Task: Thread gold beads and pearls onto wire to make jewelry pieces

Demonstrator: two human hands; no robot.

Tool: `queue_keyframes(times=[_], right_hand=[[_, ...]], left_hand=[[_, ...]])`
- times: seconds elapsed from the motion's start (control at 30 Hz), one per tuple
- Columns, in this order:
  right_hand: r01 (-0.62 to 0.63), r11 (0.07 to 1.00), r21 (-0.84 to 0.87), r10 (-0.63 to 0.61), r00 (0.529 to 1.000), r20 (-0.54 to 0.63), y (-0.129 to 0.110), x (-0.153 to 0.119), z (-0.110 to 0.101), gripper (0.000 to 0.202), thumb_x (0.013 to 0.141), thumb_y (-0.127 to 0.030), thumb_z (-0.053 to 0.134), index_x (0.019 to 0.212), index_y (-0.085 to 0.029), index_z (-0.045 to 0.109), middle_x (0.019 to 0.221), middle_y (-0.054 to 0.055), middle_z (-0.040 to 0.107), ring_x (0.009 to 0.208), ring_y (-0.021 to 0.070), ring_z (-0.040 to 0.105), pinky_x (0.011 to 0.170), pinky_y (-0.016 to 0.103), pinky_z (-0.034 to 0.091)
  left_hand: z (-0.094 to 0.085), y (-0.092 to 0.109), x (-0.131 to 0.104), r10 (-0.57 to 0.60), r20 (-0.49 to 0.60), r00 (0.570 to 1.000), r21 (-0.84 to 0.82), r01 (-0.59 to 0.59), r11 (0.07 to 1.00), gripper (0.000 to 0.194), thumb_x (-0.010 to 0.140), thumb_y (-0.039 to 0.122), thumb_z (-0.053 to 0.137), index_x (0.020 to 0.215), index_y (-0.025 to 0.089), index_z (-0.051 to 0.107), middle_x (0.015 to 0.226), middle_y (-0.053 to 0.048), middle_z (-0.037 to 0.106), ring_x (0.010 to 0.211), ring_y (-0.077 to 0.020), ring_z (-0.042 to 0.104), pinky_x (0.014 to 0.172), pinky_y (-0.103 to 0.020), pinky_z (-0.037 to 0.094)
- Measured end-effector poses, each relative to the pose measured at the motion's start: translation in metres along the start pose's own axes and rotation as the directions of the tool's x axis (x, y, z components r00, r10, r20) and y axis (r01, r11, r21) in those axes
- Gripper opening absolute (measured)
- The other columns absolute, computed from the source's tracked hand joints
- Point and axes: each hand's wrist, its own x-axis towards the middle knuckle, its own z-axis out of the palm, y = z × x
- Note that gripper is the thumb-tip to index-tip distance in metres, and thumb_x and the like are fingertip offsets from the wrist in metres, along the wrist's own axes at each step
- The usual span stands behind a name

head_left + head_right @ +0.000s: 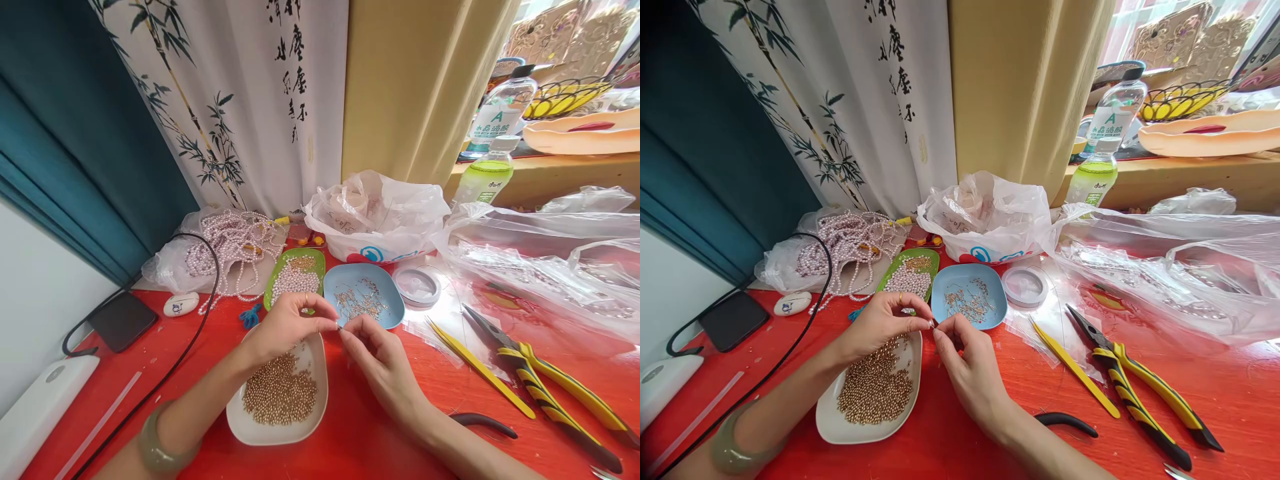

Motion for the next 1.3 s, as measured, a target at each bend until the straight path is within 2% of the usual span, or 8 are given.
queue_keyframes(times=[0.27,0.47,0.7,0.87,1.0,1.07,1.17,1.3], right_hand=[[0.034,0.999,0.041,-0.034,0.999,-0.003,0.003,0.001,0.000,0.019,0.082,-0.028,0.043,0.067,-0.019,0.048,0.060,-0.002,0.050,0.054,0.0108,0.044,0.051,0.022,0.037],[-0.028,0.992,0.122,0.025,0.999,0.022,0.002,0.001,0.002,0.016,0.081,-0.031,0.047,0.071,-0.019,0.052,0.061,-0.001,0.053,0.054,0.0113,0.048,0.052,0.023,0.040],[-0.003,0.974,0.227,-0.013,0.998,0.069,0.002,0.000,0.000,0.016,0.081,-0.032,0.050,0.090,-0.020,0.055,0.067,-0.001,0.059,0.062,0.0122,0.055,0.061,0.025,0.044],[-0.016,0.995,0.100,0.007,0.996,0.088,0.002,0.000,0.000,0.016,0.081,-0.030,0.049,0.071,-0.019,0.056,0.066,0.000,0.058,0.061,0.0127,0.053,0.058,0.025,0.041],[-0.011,1.000,0.029,0.010,0.999,0.044,0.000,0.000,-0.001,0.016,0.079,-0.027,0.049,0.065,-0.019,0.054,0.063,-0.002,0.055,0.061,0.0125,0.048,0.058,0.024,0.038],[-0.017,0.999,0.036,0.016,1.000,0.026,-0.001,0.000,-0.001,0.016,0.078,-0.028,0.049,0.065,-0.019,0.054,0.063,-0.002,0.054,0.061,0.0125,0.047,0.057,0.024,0.038],[-0.035,0.997,0.070,0.034,0.999,0.013,-0.001,0.001,-0.001,0.018,0.078,-0.030,0.049,0.065,-0.019,0.053,0.062,-0.002,0.052,0.058,0.0118,0.046,0.055,0.023,0.037],[-0.055,0.995,0.087,0.054,0.998,0.010,0.001,0.001,0.000,0.018,0.079,-0.031,0.049,0.066,-0.019,0.053,0.058,-0.004,0.050,0.053,0.0105,0.043,0.051,0.022,0.035]], left_hand=[[0.001,-0.003,0.000,0.009,0.048,0.999,0.007,-0.010,1.000,0.006,0.064,0.021,0.068,0.068,0.016,0.068,0.069,-0.001,0.066,0.068,-0.0142,0.059,0.067,-0.025,0.044],[-0.003,0.001,0.001,0.053,0.055,0.997,0.030,-0.055,0.998,0.003,0.067,0.018,0.066,0.068,0.017,0.069,0.072,-0.002,0.066,0.071,-0.0139,0.058,0.070,-0.026,0.042],[-0.006,0.004,-0.002,0.130,0.069,0.989,0.107,-0.137,0.985,0.004,0.068,0.017,0.065,0.067,0.017,0.069,0.071,-0.001,0.062,0.072,-0.0134,0.056,0.067,-0.024,0.041],[-0.006,0.008,-0.002,0.123,0.053,0.991,0.131,-0.129,0.983,0.005,0.068,0.019,0.063,0.067,0.016,0.068,0.072,-0.002,0.064,0.072,-0.0140,0.057,0.068,-0.025,0.042],[-0.016,0.009,-0.002,0.019,0.034,0.999,0.214,-0.025,0.977,0.015,0.072,0.024,0.058,0.081,0.016,0.067,0.073,-0.003,0.067,0.066,-0.0142,0.059,0.060,-0.024,0.042],[-0.023,0.008,-0.003,-0.009,0.038,0.999,0.377,-0.006,0.926,0.015,0.071,0.023,0.057,0.080,0.016,0.067,0.072,-0.003,0.067,0.064,-0.0146,0.058,0.056,-0.024,0.040],[-0.029,0.005,-0.005,-0.024,0.128,0.991,0.643,-0.065,0.763,0.013,0.068,0.019,0.055,0.071,0.016,0.068,0.070,-0.004,0.068,0.066,-0.0160,0.058,0.059,-0.026,0.039],[-0.029,0.003,-0.007,-0.070,0.203,0.977,0.777,-0.117,0.618,0.017,0.066,0.014,0.052,0.070,0.017,0.068,0.072,-0.004,0.068,0.067,-0.0165,0.059,0.062,-0.026,0.037]])
